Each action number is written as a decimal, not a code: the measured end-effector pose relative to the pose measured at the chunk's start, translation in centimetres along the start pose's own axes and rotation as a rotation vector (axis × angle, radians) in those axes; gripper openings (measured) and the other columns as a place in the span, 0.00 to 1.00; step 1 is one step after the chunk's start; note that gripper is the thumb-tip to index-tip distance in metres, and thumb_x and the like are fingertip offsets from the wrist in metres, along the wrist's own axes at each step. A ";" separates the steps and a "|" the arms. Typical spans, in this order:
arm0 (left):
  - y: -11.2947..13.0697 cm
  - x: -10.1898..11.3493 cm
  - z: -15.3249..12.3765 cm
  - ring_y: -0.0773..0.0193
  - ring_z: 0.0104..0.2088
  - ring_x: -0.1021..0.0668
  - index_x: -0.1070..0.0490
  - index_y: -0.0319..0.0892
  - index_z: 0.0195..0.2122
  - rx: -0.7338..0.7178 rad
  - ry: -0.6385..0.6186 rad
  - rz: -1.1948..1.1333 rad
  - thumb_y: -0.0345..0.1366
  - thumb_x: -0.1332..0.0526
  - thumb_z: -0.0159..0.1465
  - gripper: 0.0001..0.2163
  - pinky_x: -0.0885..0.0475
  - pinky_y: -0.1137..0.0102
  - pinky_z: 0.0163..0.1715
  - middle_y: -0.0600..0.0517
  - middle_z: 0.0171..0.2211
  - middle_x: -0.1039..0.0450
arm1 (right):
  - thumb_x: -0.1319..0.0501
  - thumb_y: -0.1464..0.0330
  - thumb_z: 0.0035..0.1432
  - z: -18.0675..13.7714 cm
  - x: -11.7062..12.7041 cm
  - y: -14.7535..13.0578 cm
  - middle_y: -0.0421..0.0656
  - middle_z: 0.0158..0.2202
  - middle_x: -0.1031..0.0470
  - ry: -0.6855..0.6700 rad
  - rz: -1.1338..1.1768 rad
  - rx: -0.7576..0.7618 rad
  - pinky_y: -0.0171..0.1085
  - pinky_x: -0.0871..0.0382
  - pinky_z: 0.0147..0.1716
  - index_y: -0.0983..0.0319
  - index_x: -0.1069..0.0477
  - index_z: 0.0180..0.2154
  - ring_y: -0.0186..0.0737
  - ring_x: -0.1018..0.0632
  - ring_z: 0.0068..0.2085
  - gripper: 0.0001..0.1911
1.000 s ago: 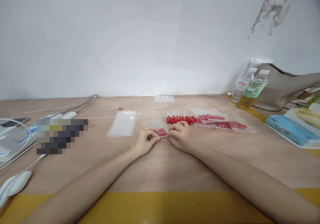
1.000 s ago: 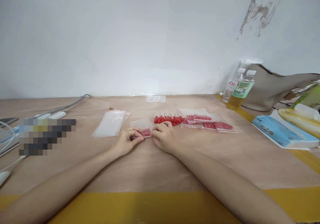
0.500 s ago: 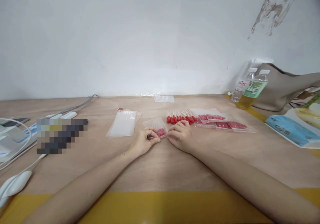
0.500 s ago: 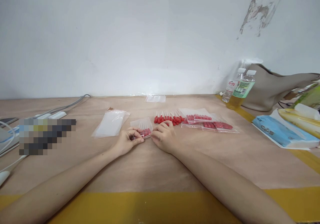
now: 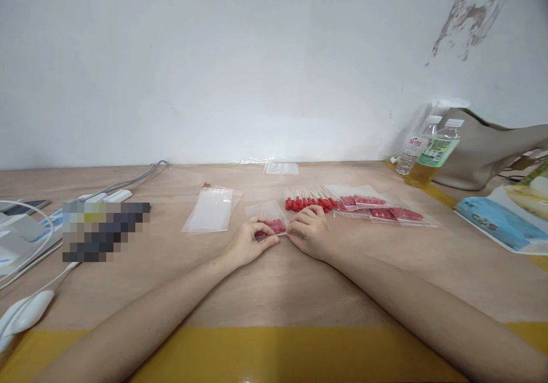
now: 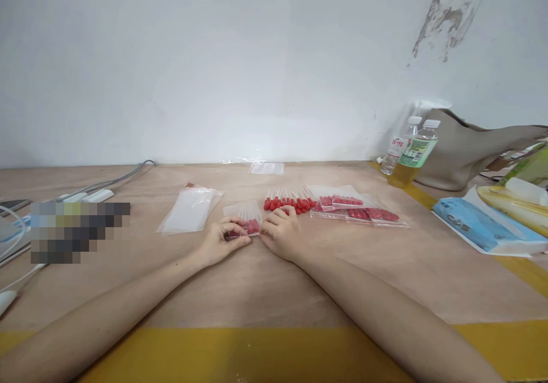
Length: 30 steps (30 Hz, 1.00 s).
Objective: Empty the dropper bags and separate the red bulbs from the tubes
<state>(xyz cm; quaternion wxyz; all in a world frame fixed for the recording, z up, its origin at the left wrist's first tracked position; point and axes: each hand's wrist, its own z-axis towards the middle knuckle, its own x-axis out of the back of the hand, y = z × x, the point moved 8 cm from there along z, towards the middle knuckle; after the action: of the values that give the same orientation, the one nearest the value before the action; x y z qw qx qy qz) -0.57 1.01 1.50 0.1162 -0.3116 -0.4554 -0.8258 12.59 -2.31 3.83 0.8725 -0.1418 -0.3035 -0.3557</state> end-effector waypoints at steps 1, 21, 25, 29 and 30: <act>0.5 -0.2 0.1 0.61 0.41 0.27 0.25 0.43 0.28 -0.032 -0.013 0.016 0.39 0.38 0.54 0.06 0.31 0.66 0.40 0.49 0.39 0.30 | 0.42 0.72 0.51 0.0 0.0 0.0 0.36 0.27 0.27 -0.002 -0.002 0.003 0.41 0.49 0.43 0.61 0.32 0.24 0.33 0.32 0.33 0.05; 1.6 -1.1 1.2 0.62 0.40 0.28 0.27 0.42 0.25 -0.073 0.000 0.051 0.33 0.42 0.56 0.06 0.32 0.66 0.41 0.50 0.35 0.29 | 0.41 0.70 0.50 0.0 -0.1 0.2 0.38 0.30 0.27 -0.043 0.024 -0.020 0.42 0.50 0.44 0.60 0.31 0.26 0.35 0.32 0.36 0.03; 1.6 -1.1 1.2 0.62 0.39 0.28 0.27 0.42 0.25 -0.087 0.009 0.052 0.32 0.42 0.56 0.06 0.32 0.66 0.40 0.50 0.35 0.29 | 0.44 0.71 0.53 0.1 0.1 -0.2 0.38 0.28 0.28 -0.006 0.014 0.023 0.42 0.50 0.44 0.60 0.31 0.25 0.34 0.32 0.35 0.06; 1.4 -1.1 1.2 0.63 0.39 0.28 0.27 0.42 0.25 -0.071 0.004 0.045 0.32 0.42 0.56 0.06 0.32 0.67 0.39 0.50 0.35 0.29 | 0.44 0.72 0.52 0.0 0.0 -0.2 0.37 0.27 0.28 0.007 -0.015 0.021 0.41 0.50 0.44 0.60 0.32 0.24 0.34 0.33 0.35 0.06; 1.4 -1.1 1.2 0.63 0.39 0.28 0.27 0.42 0.25 -0.070 0.012 0.049 0.33 0.42 0.56 0.06 0.32 0.67 0.39 0.50 0.35 0.29 | 0.43 0.71 0.52 -0.1 0.0 -0.1 0.38 0.27 0.28 0.006 -0.021 0.011 0.41 0.50 0.44 0.60 0.32 0.24 0.34 0.33 0.35 0.06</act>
<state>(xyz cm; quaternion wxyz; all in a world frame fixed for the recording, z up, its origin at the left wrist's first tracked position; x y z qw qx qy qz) 1.41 1.11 2.23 0.1280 -0.3216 -0.4179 -0.8400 12.53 -2.39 3.78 0.8703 -0.1327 -0.3044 -0.3637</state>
